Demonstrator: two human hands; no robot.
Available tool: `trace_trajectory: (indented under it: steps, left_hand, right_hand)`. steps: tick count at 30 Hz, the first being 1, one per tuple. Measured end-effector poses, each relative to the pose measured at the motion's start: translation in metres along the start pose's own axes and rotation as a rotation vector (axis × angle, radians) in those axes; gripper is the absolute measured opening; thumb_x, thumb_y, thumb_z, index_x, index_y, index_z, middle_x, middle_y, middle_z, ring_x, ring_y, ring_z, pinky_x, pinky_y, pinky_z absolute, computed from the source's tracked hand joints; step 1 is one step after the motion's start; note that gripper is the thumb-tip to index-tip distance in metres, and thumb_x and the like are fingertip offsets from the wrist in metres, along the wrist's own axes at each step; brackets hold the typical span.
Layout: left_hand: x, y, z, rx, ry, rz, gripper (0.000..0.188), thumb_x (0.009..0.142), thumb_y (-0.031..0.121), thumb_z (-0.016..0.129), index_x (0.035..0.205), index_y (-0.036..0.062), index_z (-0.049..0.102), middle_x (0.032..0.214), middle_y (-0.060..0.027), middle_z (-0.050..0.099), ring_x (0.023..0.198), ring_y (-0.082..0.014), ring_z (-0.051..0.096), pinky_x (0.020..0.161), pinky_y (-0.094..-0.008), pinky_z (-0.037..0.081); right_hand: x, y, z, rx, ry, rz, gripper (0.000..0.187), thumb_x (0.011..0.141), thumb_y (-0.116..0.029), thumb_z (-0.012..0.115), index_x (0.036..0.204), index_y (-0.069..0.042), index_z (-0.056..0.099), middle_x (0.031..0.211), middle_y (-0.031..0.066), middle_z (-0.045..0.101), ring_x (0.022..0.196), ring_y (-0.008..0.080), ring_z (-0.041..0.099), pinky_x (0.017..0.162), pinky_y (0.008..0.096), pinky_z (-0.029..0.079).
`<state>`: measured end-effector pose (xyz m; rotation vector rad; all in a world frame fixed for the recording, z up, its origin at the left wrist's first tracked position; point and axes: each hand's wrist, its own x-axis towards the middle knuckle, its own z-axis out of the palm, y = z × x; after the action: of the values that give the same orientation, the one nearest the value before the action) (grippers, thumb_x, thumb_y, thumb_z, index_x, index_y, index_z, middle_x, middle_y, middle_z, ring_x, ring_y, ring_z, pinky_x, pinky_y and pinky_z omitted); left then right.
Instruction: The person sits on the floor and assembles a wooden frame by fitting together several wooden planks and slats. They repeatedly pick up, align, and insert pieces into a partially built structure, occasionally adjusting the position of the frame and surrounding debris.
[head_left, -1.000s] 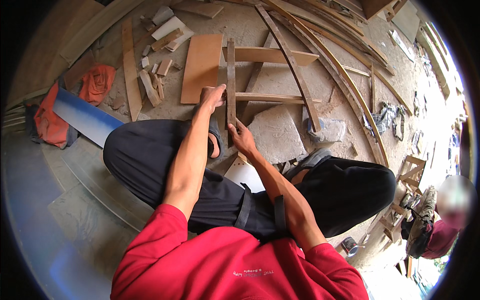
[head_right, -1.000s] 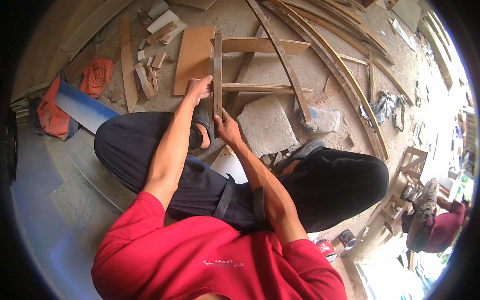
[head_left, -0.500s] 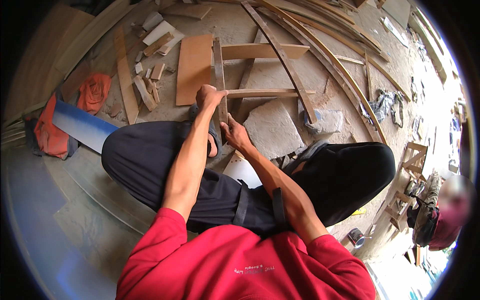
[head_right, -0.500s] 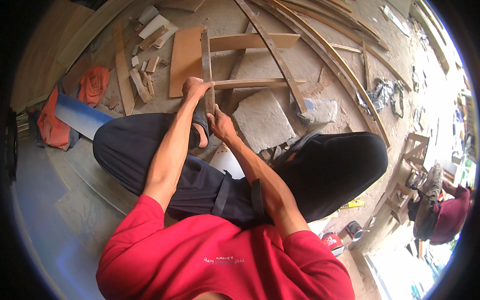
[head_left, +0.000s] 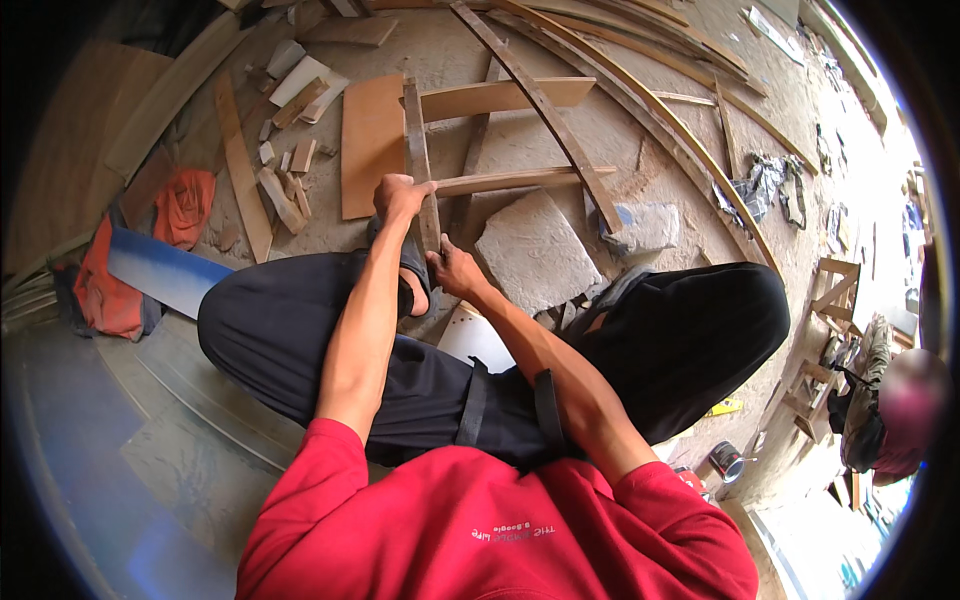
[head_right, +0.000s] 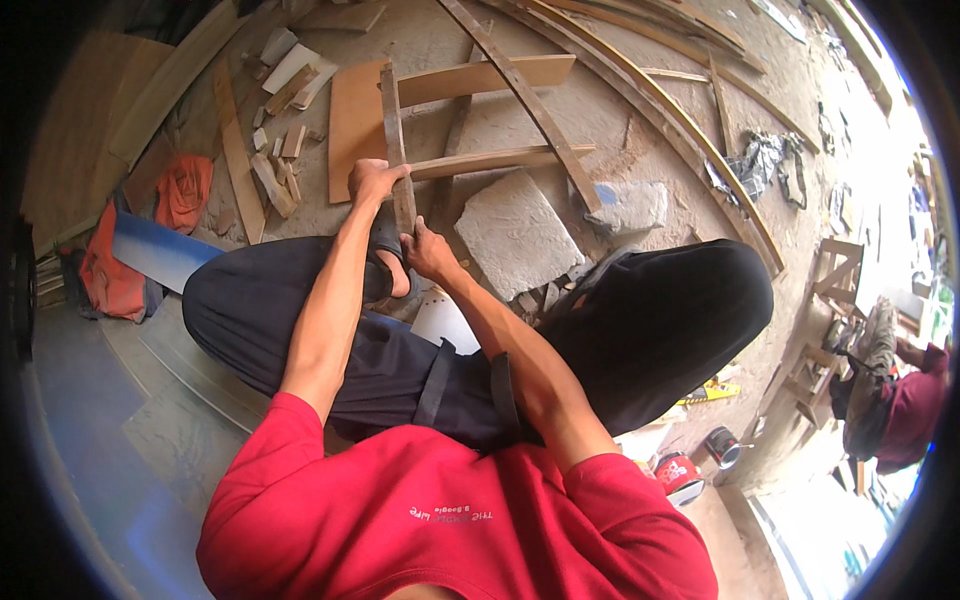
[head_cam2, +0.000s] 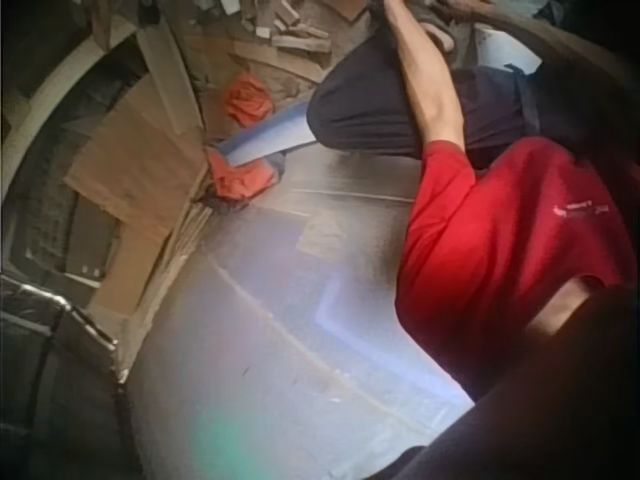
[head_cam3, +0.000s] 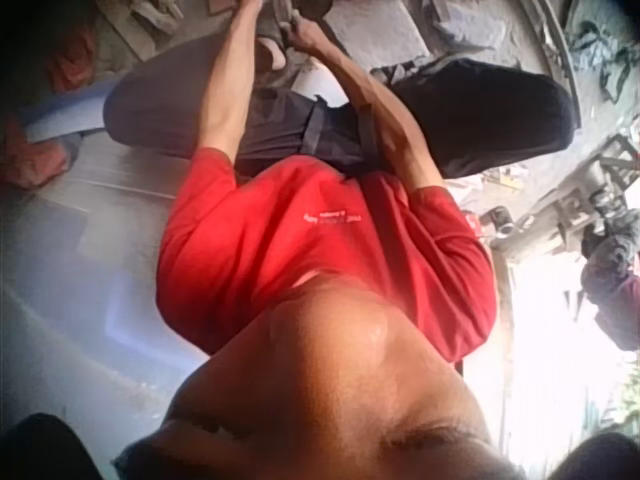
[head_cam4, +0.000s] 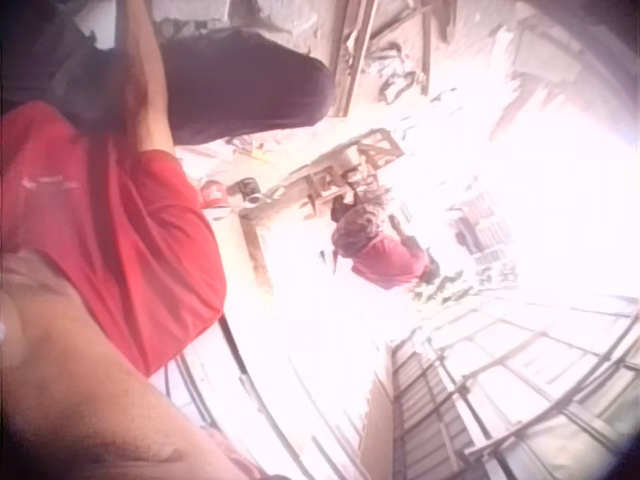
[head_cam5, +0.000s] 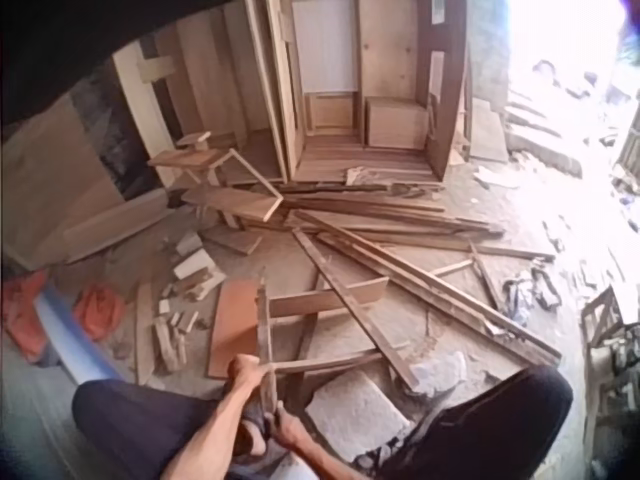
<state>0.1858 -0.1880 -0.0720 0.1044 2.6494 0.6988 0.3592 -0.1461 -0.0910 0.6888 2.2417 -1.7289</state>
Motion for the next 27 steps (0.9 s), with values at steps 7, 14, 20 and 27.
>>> trace_trajectory:
  steps: [7, 14, 20, 27]
  left_hand:
    - [0.008, -0.006, 0.002, -0.223, -0.145, -0.049, 0.042, 0.069, 0.029, 0.080, 0.092, -0.0047, 0.069, 0.079, -0.0092, 0.067, 0.072, -0.0161, 0.062, 0.064, -0.0291, 0.050]
    - [0.011, -0.014, 0.007, -0.480, -0.112, -0.103, 0.049, 0.069, 0.027, 0.081, 0.098, -0.0092, 0.066, 0.081, -0.0134, 0.067, 0.062, -0.0182, 0.059, 0.057, -0.0297, 0.049]
    - [0.014, -0.016, 0.009, -0.309, -0.130, -0.077, 0.052, 0.068, 0.036, 0.080, 0.099, -0.0038, 0.067, 0.086, -0.0140, 0.069, 0.068, -0.0226, 0.064, 0.065, -0.0319, 0.052]
    - [0.000, 0.016, 0.013, -0.019, -0.037, -0.033, 0.050, 0.068, 0.042, 0.077, 0.101, 0.0042, 0.069, 0.100, -0.0174, 0.067, 0.095, -0.0323, 0.065, 0.082, -0.0390, 0.050]
  right_hand:
    - [0.000, 0.007, -0.003, 0.011, 0.073, -0.007, 0.057, 0.089, -0.033, 0.052, 0.132, 0.004, 0.041, 0.105, 0.0310, 0.059, 0.100, 0.0434, 0.057, 0.086, 0.0449, 0.046]
    - [0.012, 0.021, 0.006, 0.052, 0.058, 0.030, 0.053, 0.090, -0.034, 0.054, 0.134, -0.006, 0.044, 0.083, 0.0203, 0.066, 0.061, 0.0250, 0.064, 0.062, 0.0363, 0.051]
    - [0.011, 0.016, -0.001, 0.191, -0.011, 0.083, 0.045, 0.092, -0.032, 0.053, 0.129, -0.007, 0.049, 0.076, 0.0137, 0.066, 0.057, 0.0193, 0.061, 0.052, 0.0325, 0.048]
    - [0.007, 0.025, -0.011, 0.125, 0.098, 0.025, 0.046, 0.091, -0.035, 0.054, 0.127, -0.007, 0.049, 0.084, 0.0132, 0.067, 0.061, 0.0195, 0.062, 0.053, 0.0326, 0.049]
